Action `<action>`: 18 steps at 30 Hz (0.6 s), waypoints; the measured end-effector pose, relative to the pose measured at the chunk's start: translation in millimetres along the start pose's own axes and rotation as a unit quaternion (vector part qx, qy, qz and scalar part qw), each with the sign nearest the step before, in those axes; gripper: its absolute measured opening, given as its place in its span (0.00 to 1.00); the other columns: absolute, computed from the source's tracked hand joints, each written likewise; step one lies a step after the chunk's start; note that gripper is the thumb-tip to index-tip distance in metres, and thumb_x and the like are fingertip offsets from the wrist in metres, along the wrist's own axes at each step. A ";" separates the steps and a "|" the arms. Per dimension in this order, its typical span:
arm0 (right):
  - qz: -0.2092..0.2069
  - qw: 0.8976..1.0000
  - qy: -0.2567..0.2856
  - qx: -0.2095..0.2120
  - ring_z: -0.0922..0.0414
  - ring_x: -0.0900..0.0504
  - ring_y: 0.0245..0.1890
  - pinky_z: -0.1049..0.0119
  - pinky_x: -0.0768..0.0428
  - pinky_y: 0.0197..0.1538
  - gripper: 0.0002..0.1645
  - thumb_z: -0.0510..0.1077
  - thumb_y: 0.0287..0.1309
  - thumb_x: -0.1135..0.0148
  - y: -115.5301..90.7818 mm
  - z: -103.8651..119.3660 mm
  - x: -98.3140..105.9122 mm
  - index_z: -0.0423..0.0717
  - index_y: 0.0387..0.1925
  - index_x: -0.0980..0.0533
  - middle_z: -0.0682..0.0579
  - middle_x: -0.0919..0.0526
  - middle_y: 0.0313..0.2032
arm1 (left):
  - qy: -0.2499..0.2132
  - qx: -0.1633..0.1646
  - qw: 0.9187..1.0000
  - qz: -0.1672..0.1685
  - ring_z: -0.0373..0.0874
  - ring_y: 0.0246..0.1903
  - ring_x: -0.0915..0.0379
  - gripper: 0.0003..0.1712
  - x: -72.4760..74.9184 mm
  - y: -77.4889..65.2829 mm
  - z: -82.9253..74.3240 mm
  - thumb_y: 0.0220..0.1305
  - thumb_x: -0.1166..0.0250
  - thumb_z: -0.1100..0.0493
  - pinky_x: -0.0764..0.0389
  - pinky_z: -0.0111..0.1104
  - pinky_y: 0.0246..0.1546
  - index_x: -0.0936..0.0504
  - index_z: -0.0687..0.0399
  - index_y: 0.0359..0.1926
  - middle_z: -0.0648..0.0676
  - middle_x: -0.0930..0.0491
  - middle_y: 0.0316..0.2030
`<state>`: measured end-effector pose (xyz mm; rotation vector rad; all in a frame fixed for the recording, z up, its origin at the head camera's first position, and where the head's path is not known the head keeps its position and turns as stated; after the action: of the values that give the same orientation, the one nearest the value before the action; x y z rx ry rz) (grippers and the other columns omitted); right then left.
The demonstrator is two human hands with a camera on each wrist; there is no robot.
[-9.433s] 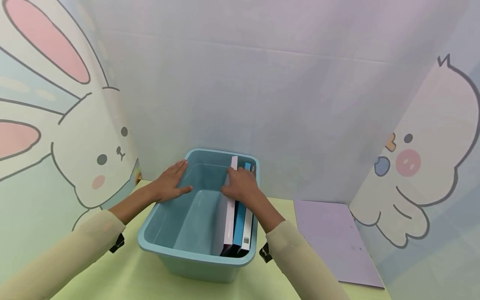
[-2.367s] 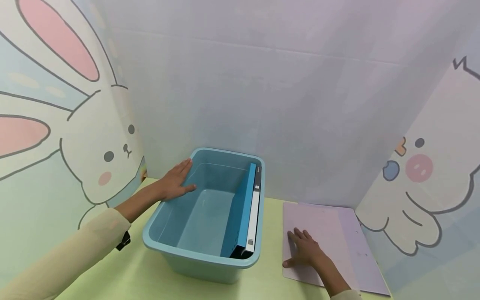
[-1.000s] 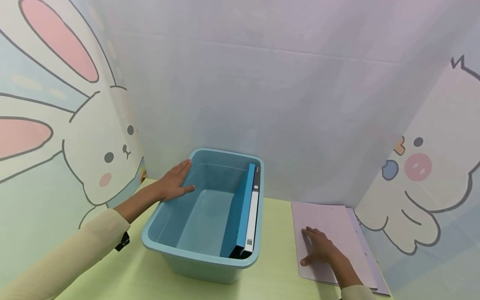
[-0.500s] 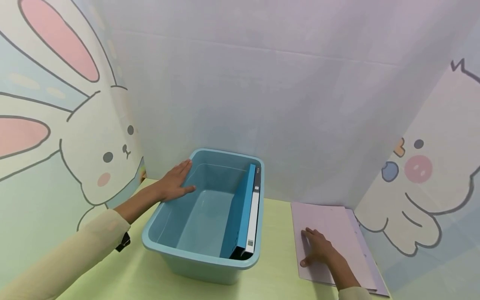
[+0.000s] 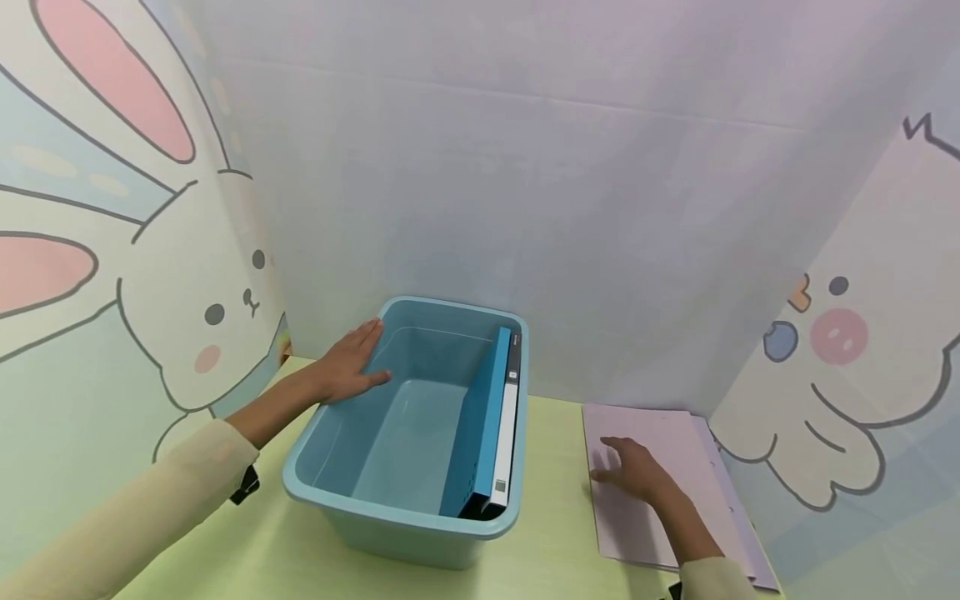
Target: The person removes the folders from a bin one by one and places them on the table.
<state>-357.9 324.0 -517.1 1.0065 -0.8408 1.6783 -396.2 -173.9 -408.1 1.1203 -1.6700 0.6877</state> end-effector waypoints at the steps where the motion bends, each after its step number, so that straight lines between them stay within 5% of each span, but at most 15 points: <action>1: -0.003 1.000 0.002 -0.001 0.19 0.24 0.72 0.25 0.21 0.70 0.47 0.52 0.67 0.19 1.2 1.7 2.7 0.25 0.75 0.26 0.20 0.22 0.71 | -0.002 -0.001 1.000 0.000 0.73 0.91 0.63 0.55 0.5 -0.5 -0.3 0.85 0.41 0.45 0.55 0.66 0.90 0.57 0.78 0.88 0.76 0.59 0.90; 10: -0.014 0.999 0.042 -0.017 0.20 0.22 0.71 0.30 0.15 0.65 0.45 0.56 0.75 0.26 10.6 19.8 23.5 0.29 0.78 0.28 0.23 0.24 0.75 | -0.016 -0.006 1.000 -0.002 0.74 0.91 0.63 0.55 3.3 -3.5 -2.9 0.85 0.41 0.46 0.55 0.67 0.90 0.57 0.78 0.88 0.76 0.59 0.90; 18: -0.021 0.998 0.063 -0.015 0.23 0.23 0.75 0.31 0.14 0.67 0.46 0.59 0.78 0.29 17.4 35.8 32.7 0.32 0.80 0.29 0.26 0.26 0.78 | 0.019 -0.001 1.000 0.004 0.72 0.91 0.64 0.56 0.3 -2.3 1.1 0.84 0.41 0.43 0.55 0.64 0.91 0.59 0.76 0.89 0.75 0.60 0.91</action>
<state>-372.2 300.0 -473.8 0.8835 -0.7539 1.6698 -394.6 -175.9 -408.4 1.0930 -1.6434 0.7077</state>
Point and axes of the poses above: each hand's wrist, its own y-axis towards the middle knuckle, its own x-axis out of the back of the hand, z = x × y, the point moved 9 cm from there along y, towards the middle knuckle
